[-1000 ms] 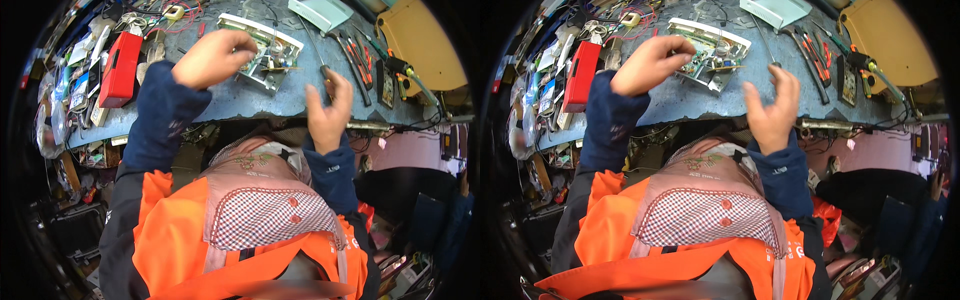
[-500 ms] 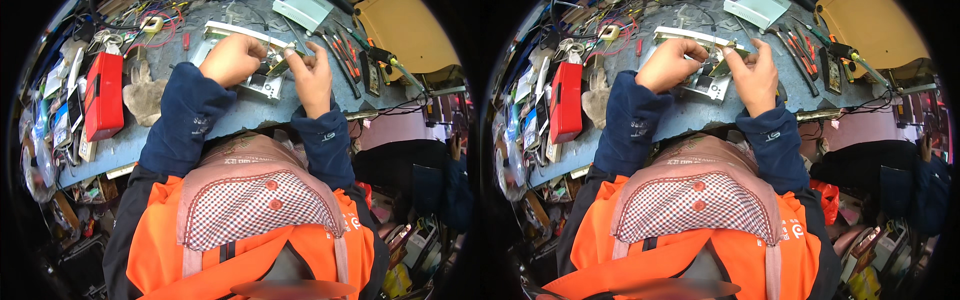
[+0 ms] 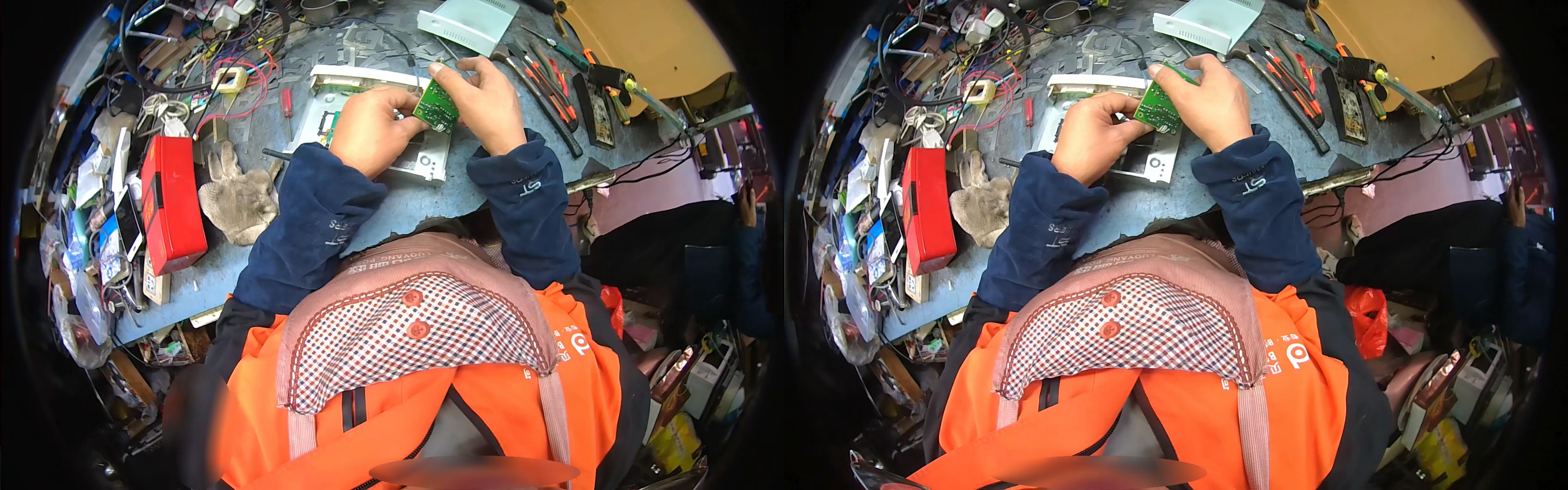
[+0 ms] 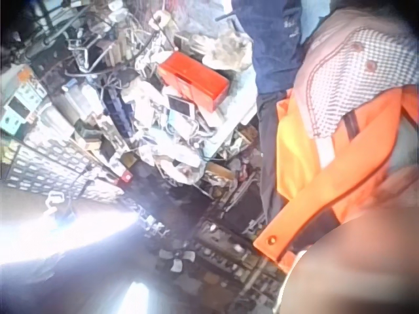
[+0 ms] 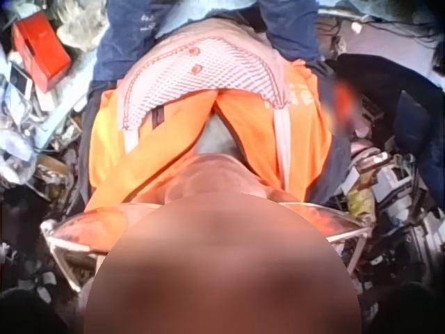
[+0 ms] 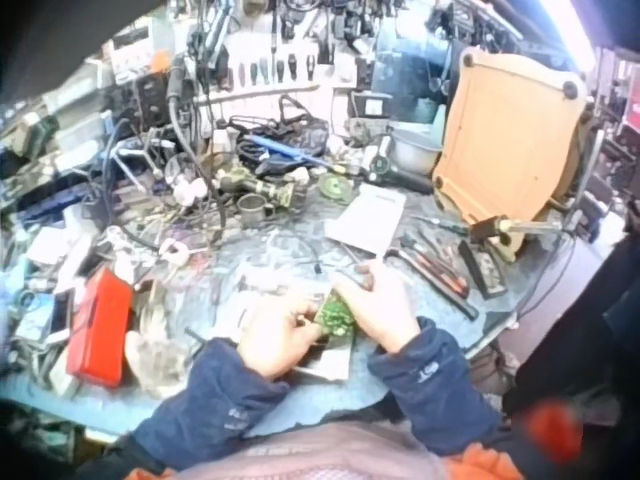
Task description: The person uses a soldering iron to work on a small green circuit board, then sets it down and searches through a red box of electronic components. The person handles capacitors and other parts while continuing to work at a cluttered electronics workbench.
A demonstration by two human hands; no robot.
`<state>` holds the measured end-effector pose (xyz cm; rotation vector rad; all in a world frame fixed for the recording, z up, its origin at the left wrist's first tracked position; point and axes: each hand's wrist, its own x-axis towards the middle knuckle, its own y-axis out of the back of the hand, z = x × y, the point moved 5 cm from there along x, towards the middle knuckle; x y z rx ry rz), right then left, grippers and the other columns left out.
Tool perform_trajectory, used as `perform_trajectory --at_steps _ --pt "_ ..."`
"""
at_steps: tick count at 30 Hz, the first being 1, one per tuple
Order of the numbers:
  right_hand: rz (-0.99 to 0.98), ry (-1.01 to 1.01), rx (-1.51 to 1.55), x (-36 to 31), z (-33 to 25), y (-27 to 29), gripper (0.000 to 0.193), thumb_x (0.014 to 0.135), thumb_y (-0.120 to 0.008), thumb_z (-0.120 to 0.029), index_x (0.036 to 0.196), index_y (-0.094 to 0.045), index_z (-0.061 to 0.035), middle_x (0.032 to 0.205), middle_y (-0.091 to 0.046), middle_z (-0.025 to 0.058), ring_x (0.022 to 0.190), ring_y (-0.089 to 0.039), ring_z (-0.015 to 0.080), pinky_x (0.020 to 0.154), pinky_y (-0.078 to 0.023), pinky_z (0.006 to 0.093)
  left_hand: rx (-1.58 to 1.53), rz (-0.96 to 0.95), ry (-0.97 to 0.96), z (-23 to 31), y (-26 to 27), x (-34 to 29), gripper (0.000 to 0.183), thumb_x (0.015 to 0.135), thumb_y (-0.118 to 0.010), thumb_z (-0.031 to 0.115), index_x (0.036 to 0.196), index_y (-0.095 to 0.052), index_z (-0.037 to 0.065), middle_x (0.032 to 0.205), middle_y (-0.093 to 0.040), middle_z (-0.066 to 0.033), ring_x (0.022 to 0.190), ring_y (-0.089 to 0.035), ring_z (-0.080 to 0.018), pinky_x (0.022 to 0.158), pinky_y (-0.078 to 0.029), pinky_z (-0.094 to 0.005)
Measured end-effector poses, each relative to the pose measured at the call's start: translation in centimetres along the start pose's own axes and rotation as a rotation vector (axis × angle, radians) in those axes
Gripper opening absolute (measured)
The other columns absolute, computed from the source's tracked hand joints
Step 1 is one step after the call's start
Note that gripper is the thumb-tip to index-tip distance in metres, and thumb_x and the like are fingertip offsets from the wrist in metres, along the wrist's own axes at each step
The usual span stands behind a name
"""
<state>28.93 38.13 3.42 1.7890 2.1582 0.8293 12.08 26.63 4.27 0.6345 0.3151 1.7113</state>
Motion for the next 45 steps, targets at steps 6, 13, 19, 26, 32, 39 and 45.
perform_trajectory --at_steps 6,13,19,26,32,39,45 --pt "-0.080 -0.024 0.162 -1.2 -0.3 1.6 0.068 0.096 -0.081 -0.053 0.131 -0.071 0.0045 0.104 -0.077 0.0201 0.089 -0.077 0.0236 0.077 -0.060 0.0358 -0.196 -0.049 0.178 -0.7 -0.3 -0.1 0.018 0.090 -0.085 0.011 0.105 -0.084 0.001 0.087 -0.079 -0.0089 0.077 -0.070 -0.0144 0.071 -0.056 -0.0319" --pt "-0.149 0.368 -0.021 -6.1 -1.3 2.3 0.094 0.079 -0.097 -0.022 0.160 -0.052 -0.0086 0.153 -0.056 0.0157 0.126 -0.066 0.0279 0.091 -0.061 0.0383 -0.244 -0.067 0.121 -0.8 -0.7 0.1 0.017 0.091 -0.083 0.004 0.107 -0.079 0.000 0.089 -0.077 -0.0044 0.075 -0.066 -0.0102 0.068 -0.054 -0.0279" --pt "-0.080 0.330 0.133 -5.6 -0.6 1.7 0.097 0.074 -0.094 -0.015 0.160 -0.050 -0.0057 0.150 -0.062 0.0178 0.124 -0.069 0.0333 0.100 -0.058 0.0413 -0.016 -0.069 -0.116 0.5 -0.2 0.4 0.022 0.091 -0.079 0.001 0.113 -0.080 0.000 0.103 -0.076 -0.0137 0.093 -0.074 -0.0262 0.083 -0.059 -0.0365" --pt "-0.029 0.356 0.153 -5.8 0.2 1.2 0.098 0.072 -0.094 -0.012 0.160 -0.050 -0.0043 0.147 -0.065 0.0167 0.117 -0.071 0.0279 0.097 -0.060 0.0398 -0.110 -0.117 0.000 0.4 -0.3 0.6 0.017 0.094 -0.077 0.006 0.109 -0.080 -0.001 0.103 -0.076 -0.0151 0.096 -0.074 -0.0287 0.087 -0.057 -0.0376" --pt "0.037 0.384 0.153 -5.9 0.8 1.3 0.093 0.071 -0.094 -0.013 0.154 -0.055 -0.0028 0.135 -0.066 0.0175 0.110 -0.071 0.0299 0.091 -0.061 0.0402 -0.217 -0.073 -0.151 1.0 -0.6 0.6 0.026 0.094 -0.077 0.007 0.118 -0.076 -0.002 0.107 -0.075 -0.0141 0.096 -0.073 -0.0249 0.083 -0.057 -0.0360" --pt "0.034 0.423 0.140 -6.4 -0.1 1.6 0.090 0.075 -0.094 -0.020 0.152 -0.053 0.0036 0.139 -0.062 0.0227 0.125 -0.064 0.0395 0.108 -0.054 0.0452 -0.416 -0.098 0.088 -1.0 -0.9 0.1 0.032 0.101 -0.076 0.000 0.132 -0.072 -0.004 0.097 -0.077 -0.0019 0.081 -0.066 -0.0071 0.076 -0.055 -0.0233" --pt "0.325 -0.016 0.708 -3.8 4.0 11.6 0.081 0.089 -0.089 -0.016 0.155 -0.046 0.0030 0.136 -0.062 0.0157 0.112 -0.068 0.0223 0.087 -0.060 0.0359 -0.575 -0.098 0.159 -1.3 -0.6 0.7 0.030 0.105 -0.073 0.003 0.134 -0.070 -0.003 0.115 -0.077 -0.0060 0.094 -0.070 -0.0094 0.079 -0.058 -0.0245"
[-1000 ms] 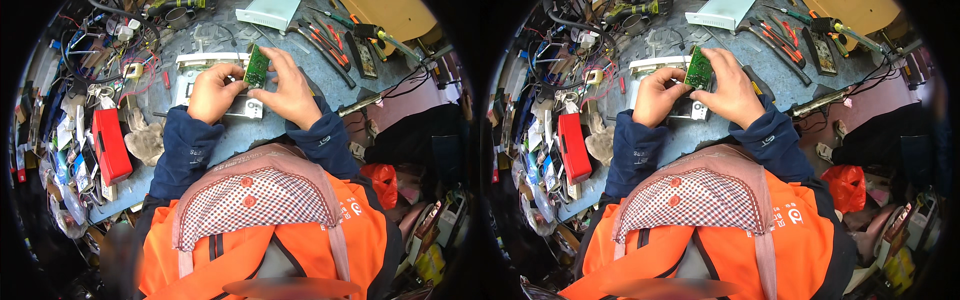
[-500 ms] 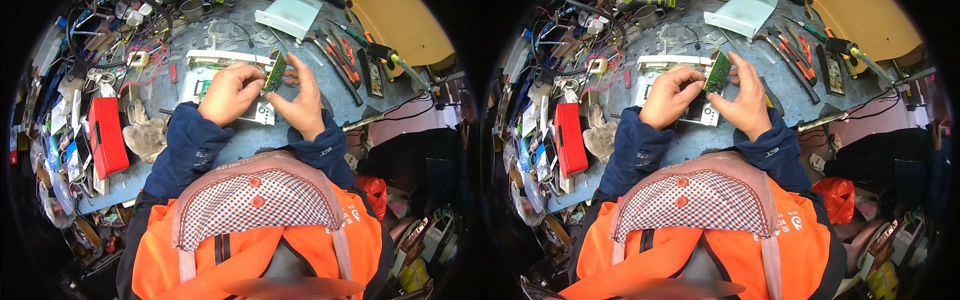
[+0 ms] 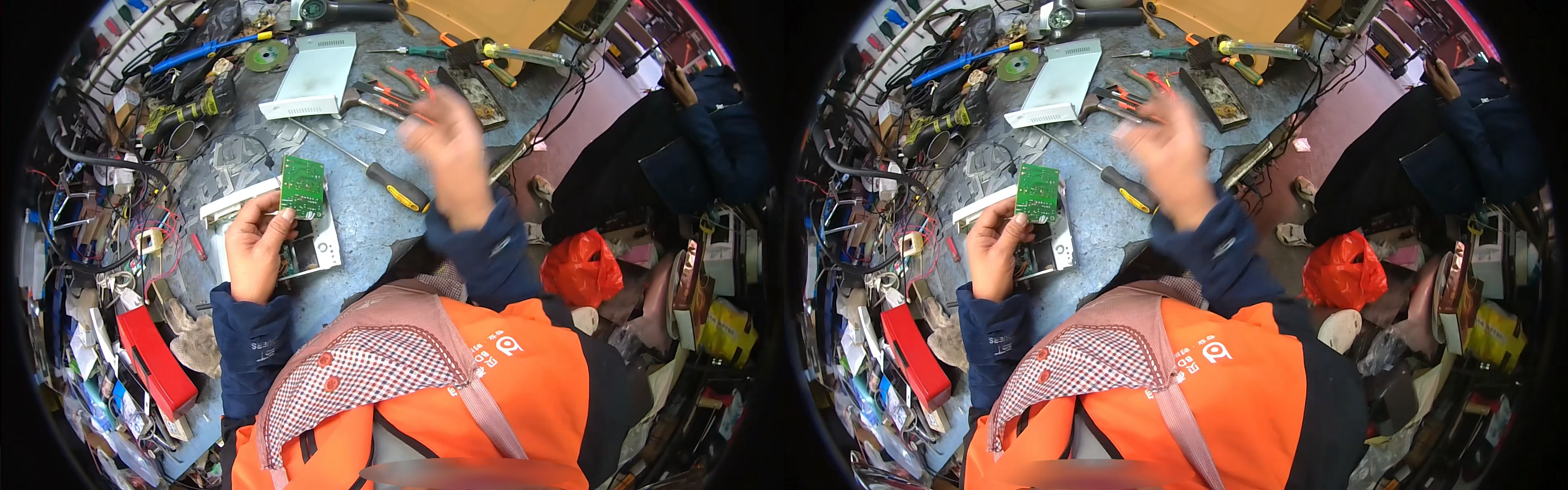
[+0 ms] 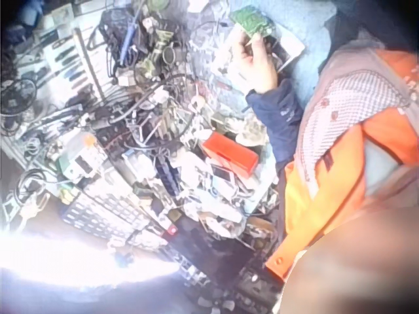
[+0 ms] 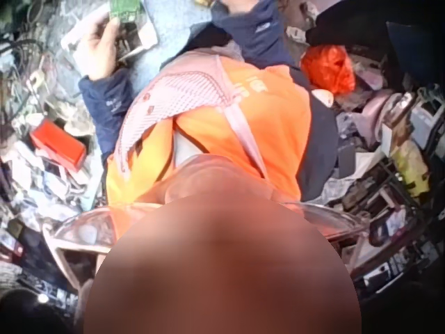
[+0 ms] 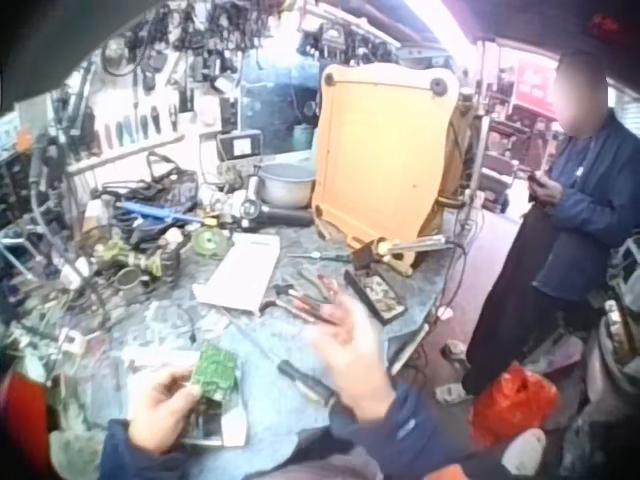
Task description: The person uses a soldering iron to work on a small green circuit board, then sets it down and searches through a red box of electronic components. The person handles capacitors and other parts while continuing to work at a cluttered electronics workbench.
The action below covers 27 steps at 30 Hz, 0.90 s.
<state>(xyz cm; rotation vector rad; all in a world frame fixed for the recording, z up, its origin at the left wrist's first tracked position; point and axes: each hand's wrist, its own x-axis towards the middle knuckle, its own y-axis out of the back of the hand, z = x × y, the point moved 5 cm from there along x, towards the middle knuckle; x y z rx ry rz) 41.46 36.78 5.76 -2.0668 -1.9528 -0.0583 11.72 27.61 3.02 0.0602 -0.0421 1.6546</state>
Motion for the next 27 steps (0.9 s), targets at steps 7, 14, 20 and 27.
perform_trajectory --at_steps 7,14,20,27 --pt "0.335 0.140 0.030 12.8 -1.8 13.7 0.045 0.109 -0.070 -0.019 0.147 -0.057 0.0002 0.129 -0.068 0.0141 0.107 -0.068 0.0231 0.089 -0.059 0.0384 -0.082 -0.023 0.051 -0.9 0.3 0.5 0.033 0.105 -0.072 0.000 0.138 -0.068 -0.003 0.124 -0.077 -0.0096 0.101 -0.074 -0.0140 0.085 -0.063 -0.0281" --pt "0.630 0.491 -0.098 5.1 -4.9 15.8 0.015 0.109 -0.067 -0.010 0.113 -0.065 0.0048 0.091 -0.074 0.0126 0.072 -0.074 0.0173 0.060 -0.062 0.0282 -0.103 -0.024 0.048 -1.2 0.6 0.1 0.035 0.104 -0.072 -0.003 0.139 -0.068 -0.005 0.124 -0.077 -0.0101 0.103 -0.074 -0.0157 0.090 -0.063 -0.0299" --pt "0.704 0.396 -0.174 3.2 -0.7 18.6 0.015 0.105 -0.072 -0.009 0.108 -0.067 0.0046 0.089 -0.073 0.0111 0.068 -0.072 0.0155 0.058 -0.062 0.0290 -0.108 -0.026 0.076 -0.9 0.7 0.1 0.038 0.102 -0.073 -0.005 0.139 -0.068 -0.006 0.123 -0.078 -0.0111 0.104 -0.075 -0.0170 0.094 -0.062 -0.0315" --pt "0.705 0.336 -0.223 3.7 -0.3 18.5 0.016 0.104 -0.072 -0.010 0.107 -0.068 0.0054 0.088 -0.073 0.0110 0.067 -0.072 0.0157 0.058 -0.062 0.0292 -0.126 -0.045 0.052 -1.0 0.8 0.1 0.039 0.102 -0.071 -0.006 0.141 -0.067 -0.006 0.125 -0.077 -0.0124 0.108 -0.075 -0.0184 0.096 -0.062 -0.0330"
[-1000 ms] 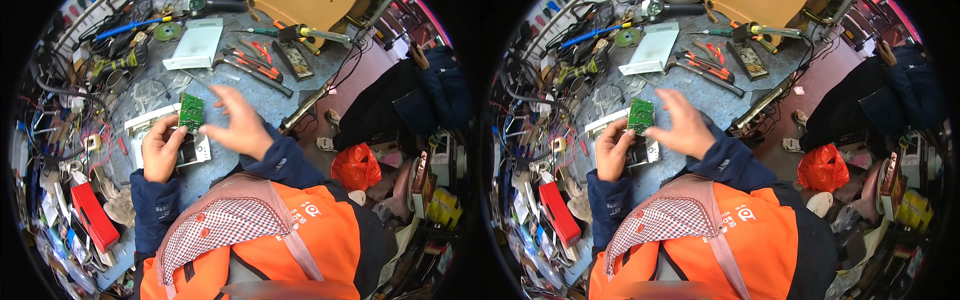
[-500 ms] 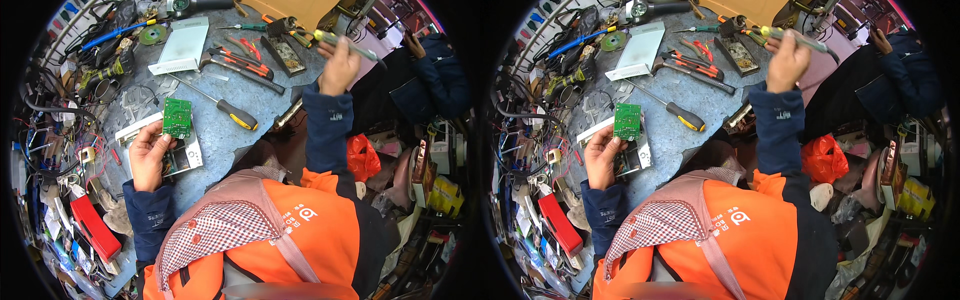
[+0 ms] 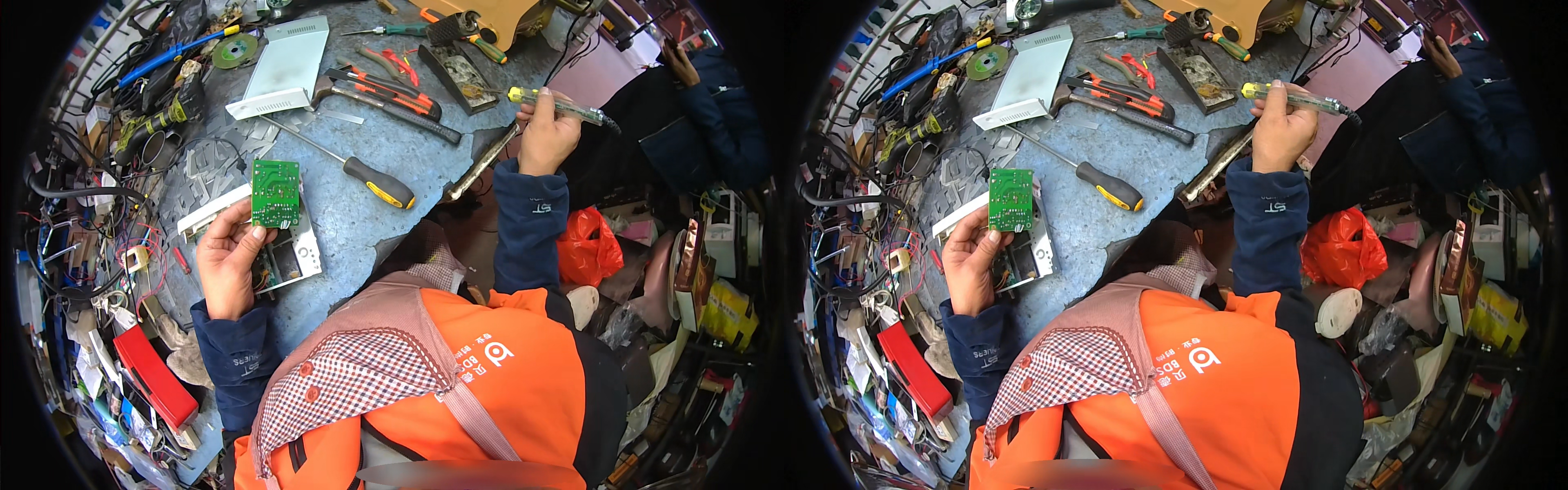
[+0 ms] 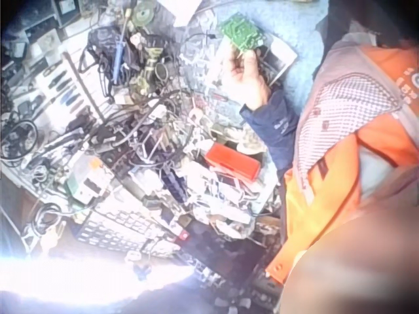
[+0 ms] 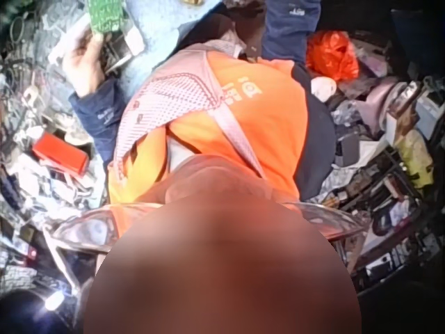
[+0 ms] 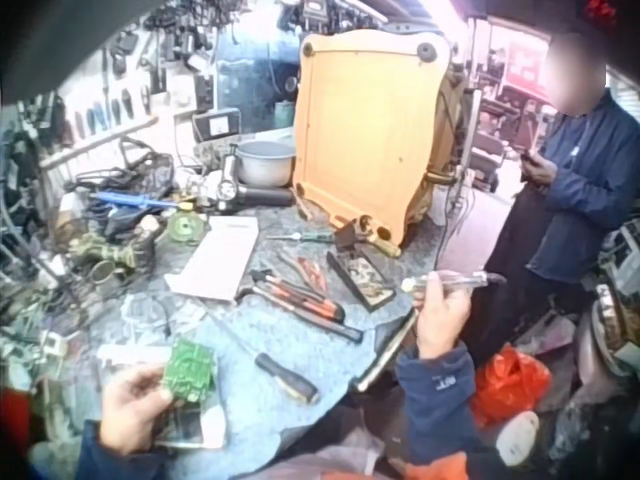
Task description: The person uses a soldering iron to work on a small green circuit board, then sets it down and searches through a red box of electronic components. The person handles capacitors and other parts while continuing to work at a cluttered electronics workbench.
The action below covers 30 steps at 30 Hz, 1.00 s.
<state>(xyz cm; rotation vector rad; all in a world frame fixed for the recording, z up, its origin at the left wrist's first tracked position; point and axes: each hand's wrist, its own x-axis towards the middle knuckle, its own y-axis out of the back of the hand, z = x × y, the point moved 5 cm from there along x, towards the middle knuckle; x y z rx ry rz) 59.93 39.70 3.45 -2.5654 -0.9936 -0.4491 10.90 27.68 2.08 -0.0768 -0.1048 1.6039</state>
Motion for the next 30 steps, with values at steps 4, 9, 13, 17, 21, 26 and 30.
perform_trajectory --at_steps 4,9,13,17,21,26,30 --pt "-0.037 0.009 -0.061 0.1 -0.1 -0.1 0.017 0.104 -0.072 -0.010 0.107 -0.068 0.0059 0.088 -0.072 0.0109 0.067 -0.071 0.0154 0.057 -0.061 0.0288 -0.009 0.019 0.000 0.1 -0.2 0.1 0.039 0.102 -0.071 -0.006 0.141 -0.067 -0.006 0.126 -0.077 -0.0129 0.110 -0.075 -0.0192 0.097 -0.062 -0.0335" --pt "-0.032 0.012 -0.047 -0.1 -0.1 -0.5 0.017 0.104 -0.073 -0.011 0.108 -0.068 0.0049 0.087 -0.072 0.0100 0.067 -0.071 0.0144 0.057 -0.060 0.0286 -0.019 0.017 0.005 0.0 0.0 -0.1 0.040 0.103 -0.070 -0.005 0.143 -0.066 -0.006 0.127 -0.077 -0.0136 0.112 -0.075 -0.0203 0.098 -0.062 -0.0344" --pt "-0.149 -0.048 -0.092 0.4 0.7 -0.8 0.014 0.107 -0.070 -0.011 0.111 -0.067 0.0018 0.088 -0.073 0.0088 0.070 -0.074 0.0155 0.059 -0.061 0.0287 -0.022 0.035 0.045 0.4 0.2 -0.8 0.042 0.103 -0.070 -0.001 0.144 -0.065 -0.007 0.129 -0.076 -0.0144 0.112 -0.075 -0.0216 0.100 -0.061 -0.0354" --pt "-0.081 0.058 0.242 -1.8 -3.8 0.1 0.014 0.110 -0.067 -0.012 0.111 -0.066 0.0024 0.092 -0.076 0.0160 0.073 -0.074 0.0191 0.064 -0.061 0.0290 -0.091 -0.038 0.067 0.1 -1.0 0.8 0.040 0.103 -0.069 -0.001 0.142 -0.066 -0.008 0.125 -0.077 -0.0148 0.110 -0.075 -0.0205 0.100 -0.061 -0.0350" --pt "-0.489 -0.153 0.644 -9.2 -6.4 -5.5 0.012 0.110 -0.063 -0.006 0.119 -0.066 0.0022 0.110 -0.076 0.0206 0.080 -0.074 0.0236 0.069 -0.062 0.0336 -0.135 0.044 0.085 -0.2 -0.1 0.0 0.037 0.105 -0.068 -0.003 0.141 -0.066 -0.007 0.126 -0.077 -0.0153 0.109 -0.076 -0.0211 0.099 -0.063 -0.0344" --pt "-0.606 -0.354 0.774 -19.2 -6.4 -10.4 0.012 0.107 -0.067 -0.008 0.118 -0.065 -0.0037 0.111 -0.074 0.0179 0.080 -0.075 0.0216 0.064 -0.065 0.0347 -0.121 0.033 0.106 0.1 0.0 0.2 0.036 0.106 -0.068 -0.001 0.142 -0.066 -0.006 0.129 -0.077 -0.0155 0.111 -0.077 -0.0214 0.100 -0.064 -0.0348" --pt "-0.664 -0.378 0.772 -21.3 -4.8 -11.6 0.013 0.105 -0.069 -0.006 0.117 -0.063 -0.0037 0.110 -0.074 0.0180 0.078 -0.074 0.0220 0.064 -0.064 0.0347 -0.149 0.034 0.120 0.0 -0.1 0.4 0.035 0.105 -0.069 -0.002 0.140 -0.067 -0.007 0.126 -0.078 -0.0152 0.108 -0.077 -0.0208 0.098 -0.064 -0.0340"
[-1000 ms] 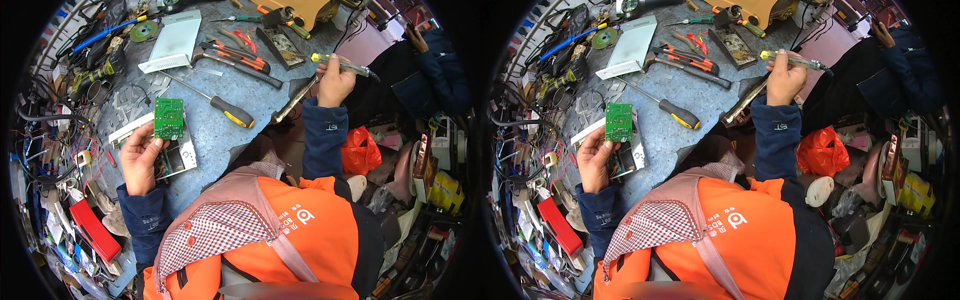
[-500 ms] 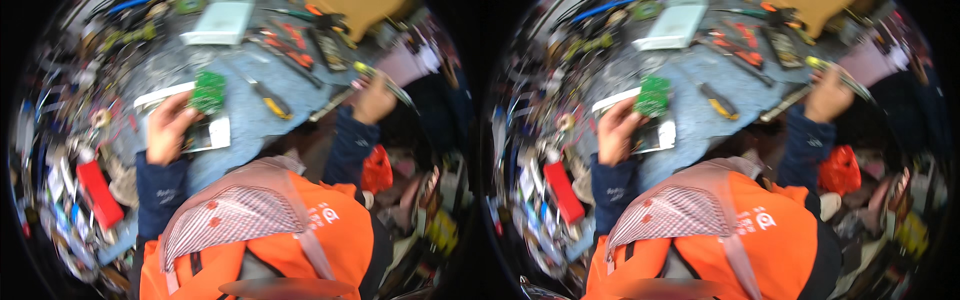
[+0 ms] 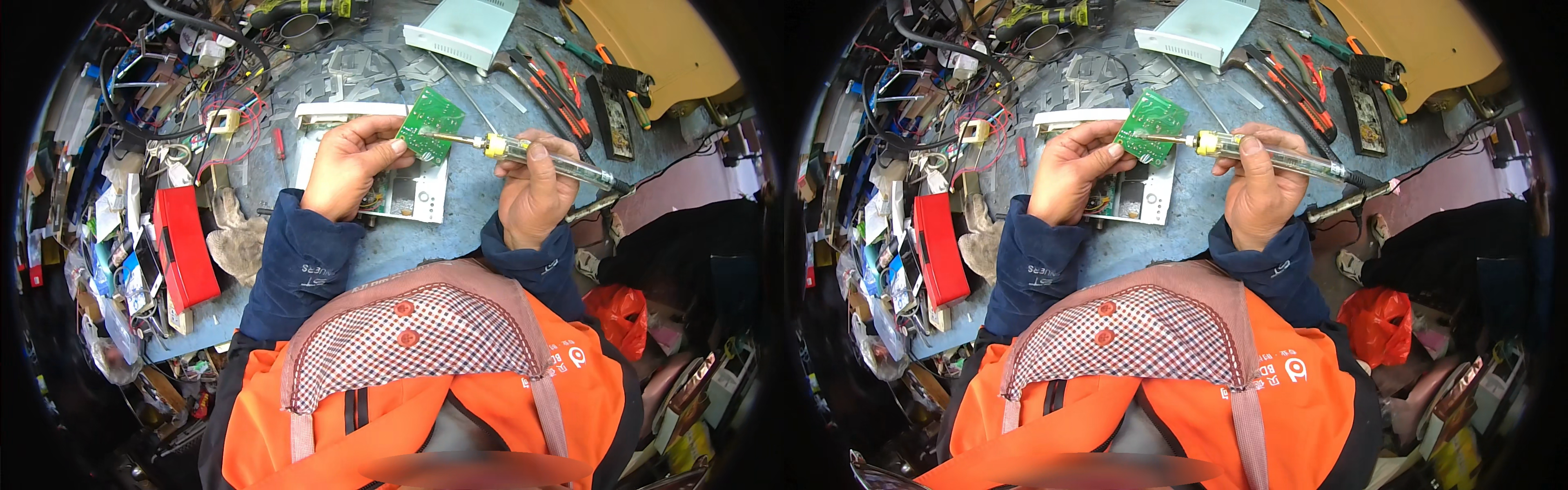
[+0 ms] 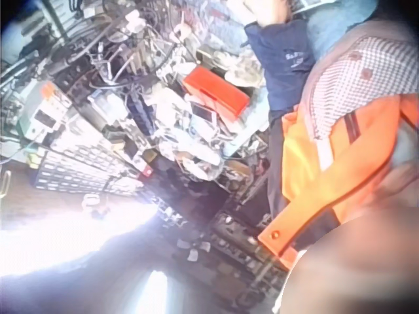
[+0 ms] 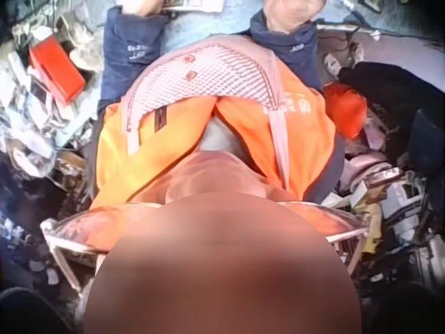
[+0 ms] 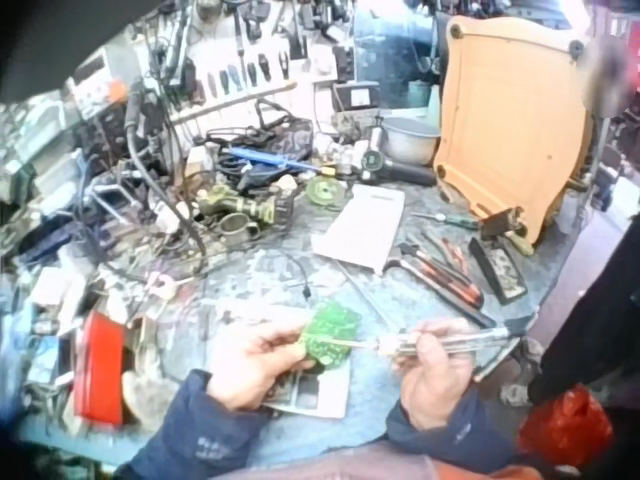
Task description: The person uses a soldering iron to work on a small green circuit board, then sets it down and searches through a red box of electronic components. The person handles capacitors and other parts while continuing to work at a cluttered electronics workbench.
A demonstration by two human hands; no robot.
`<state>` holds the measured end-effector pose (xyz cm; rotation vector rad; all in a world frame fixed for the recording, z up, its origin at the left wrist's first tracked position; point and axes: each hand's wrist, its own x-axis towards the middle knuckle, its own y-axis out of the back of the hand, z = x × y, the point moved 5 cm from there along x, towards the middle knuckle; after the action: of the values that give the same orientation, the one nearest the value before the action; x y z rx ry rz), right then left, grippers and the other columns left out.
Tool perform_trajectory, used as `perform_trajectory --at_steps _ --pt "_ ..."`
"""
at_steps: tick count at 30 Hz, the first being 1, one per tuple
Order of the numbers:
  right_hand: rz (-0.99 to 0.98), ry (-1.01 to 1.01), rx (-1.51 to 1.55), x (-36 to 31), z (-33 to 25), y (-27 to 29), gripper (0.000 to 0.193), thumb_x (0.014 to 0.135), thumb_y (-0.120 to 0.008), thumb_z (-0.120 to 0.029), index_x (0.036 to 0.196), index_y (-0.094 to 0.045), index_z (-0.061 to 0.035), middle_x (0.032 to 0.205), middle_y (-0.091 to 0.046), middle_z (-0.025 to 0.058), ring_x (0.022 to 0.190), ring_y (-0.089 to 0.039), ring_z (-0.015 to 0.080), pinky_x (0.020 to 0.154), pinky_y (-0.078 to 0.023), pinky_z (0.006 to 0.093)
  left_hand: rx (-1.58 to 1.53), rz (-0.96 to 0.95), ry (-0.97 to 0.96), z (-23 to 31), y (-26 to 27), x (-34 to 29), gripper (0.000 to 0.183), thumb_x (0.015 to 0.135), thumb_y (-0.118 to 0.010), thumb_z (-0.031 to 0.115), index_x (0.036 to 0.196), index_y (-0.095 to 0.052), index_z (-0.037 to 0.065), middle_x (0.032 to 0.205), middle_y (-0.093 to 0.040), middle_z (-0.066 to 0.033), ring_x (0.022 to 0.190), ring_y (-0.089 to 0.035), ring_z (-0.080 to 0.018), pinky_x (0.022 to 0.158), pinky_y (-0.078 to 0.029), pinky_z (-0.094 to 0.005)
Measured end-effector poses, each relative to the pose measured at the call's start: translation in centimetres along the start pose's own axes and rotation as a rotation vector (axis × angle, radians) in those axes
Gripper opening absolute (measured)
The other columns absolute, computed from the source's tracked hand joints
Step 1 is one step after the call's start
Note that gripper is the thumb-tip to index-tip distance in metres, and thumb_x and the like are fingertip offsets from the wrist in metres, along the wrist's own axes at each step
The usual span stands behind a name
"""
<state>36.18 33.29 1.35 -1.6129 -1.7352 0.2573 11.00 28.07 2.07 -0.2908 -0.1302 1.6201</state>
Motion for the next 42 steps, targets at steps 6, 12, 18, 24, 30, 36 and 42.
perform_trajectory --at_steps 6,12,18,24,30,36,42 --pt "-0.024 -0.028 -0.008 0.1 0.6 -0.2 0.013 0.105 -0.070 -0.006 0.117 -0.063 -0.0032 0.110 -0.074 0.0180 0.078 -0.074 0.0220 0.064 -0.064 0.0351 -0.011 -0.007 -0.007 -0.1 0.1 0.0 0.035 0.106 -0.069 0.000 0.140 -0.067 -0.007 0.127 -0.077 -0.0162 0.108 -0.078 -0.0219 0.097 -0.065 -0.0343" --pt "-0.035 -0.039 -0.033 0.0 0.7 -0.4 0.013 0.106 -0.070 -0.007 0.117 -0.064 -0.0029 0.110 -0.074 0.0177 0.078 -0.074 0.0221 0.064 -0.064 0.0354 -0.013 -0.006 -0.003 -0.2 0.2 0.0 0.035 0.105 -0.070 -0.001 0.140 -0.067 -0.007 0.127 -0.077 -0.0166 0.108 -0.078 -0.0219 0.097 -0.066 -0.0347" --pt "-0.021 -0.053 -0.032 0.0 0.9 -0.1 0.014 0.106 -0.071 -0.006 0.117 -0.064 -0.0031 0.112 -0.074 0.0173 0.078 -0.074 0.0221 0.064 -0.064 0.0358 -0.009 -0.005 -0.004 0.1 -0.1 -0.1 0.035 0.105 -0.071 -0.001 0.139 -0.068 -0.007 0.124 -0.078 -0.0149 0.106 -0.077 -0.0204 0.097 -0.065 -0.0333" --pt "-0.026 -0.070 -0.019 0.2 1.0 -0.2 0.013 0.106 -0.071 -0.006 0.117 -0.066 -0.0027 0.109 -0.075 0.0166 0.077 -0.075 0.0218 0.064 -0.064 0.0362 -0.018 0.008 -0.003 0.1 -0.2 -0.2 0.034 0.104 -0.072 0.000 0.137 -0.070 -0.007 0.121 -0.079 -0.0132 0.103 -0.077 -0.0181 0.095 -0.064 -0.0317" --pt "-0.012 -0.114 -0.017 0.4 1.2 -0.1 0.014 0.105 -0.074 -0.006 0.117 -0.067 -0.0024 0.108 -0.076 0.0165 0.076 -0.074 0.0213 0.063 -0.064 0.0359 0.005 0.009 0.001 0.1 -0.1 -0.1 0.035 0.103 -0.072 -0.001 0.138 -0.071 -0.007 0.123 -0.079 -0.0141 0.104 -0.077 -0.0184 0.095 -0.064 -0.0313" --pt "-0.019 -0.113 -0.021 0.6 1.2 -0.1 0.016 0.104 -0.075 -0.007 0.117 -0.067 -0.0024 0.107 -0.076 0.0167 0.076 -0.074 0.0209 0.062 -0.064 0.0355 0.042 0.011 0.006 0.3 -0.2 -0.2 0.039 0.103 -0.073 -0.002 0.141 -0.070 -0.007 0.127 -0.079 -0.0155 0.106 -0.078 -0.0193 0.095 -0.065 -0.0317" --pt "-0.026 -0.094 -0.041 0.6 1.1 -0.3 0.017 0.104 -0.075 -0.008 0.117 -0.066 -0.0013 0.106 -0.076 0.0166 0.075 -0.073 0.0202 0.063 -0.063 0.0353 0.049 0.016 0.004 0.2 -0.2 -0.1 0.038 0.102 -0.073 -0.002 0.140 -0.070 -0.007 0.125 -0.079 -0.0150 0.104 -0.078 -0.0190 0.094 -0.066 -0.0317"
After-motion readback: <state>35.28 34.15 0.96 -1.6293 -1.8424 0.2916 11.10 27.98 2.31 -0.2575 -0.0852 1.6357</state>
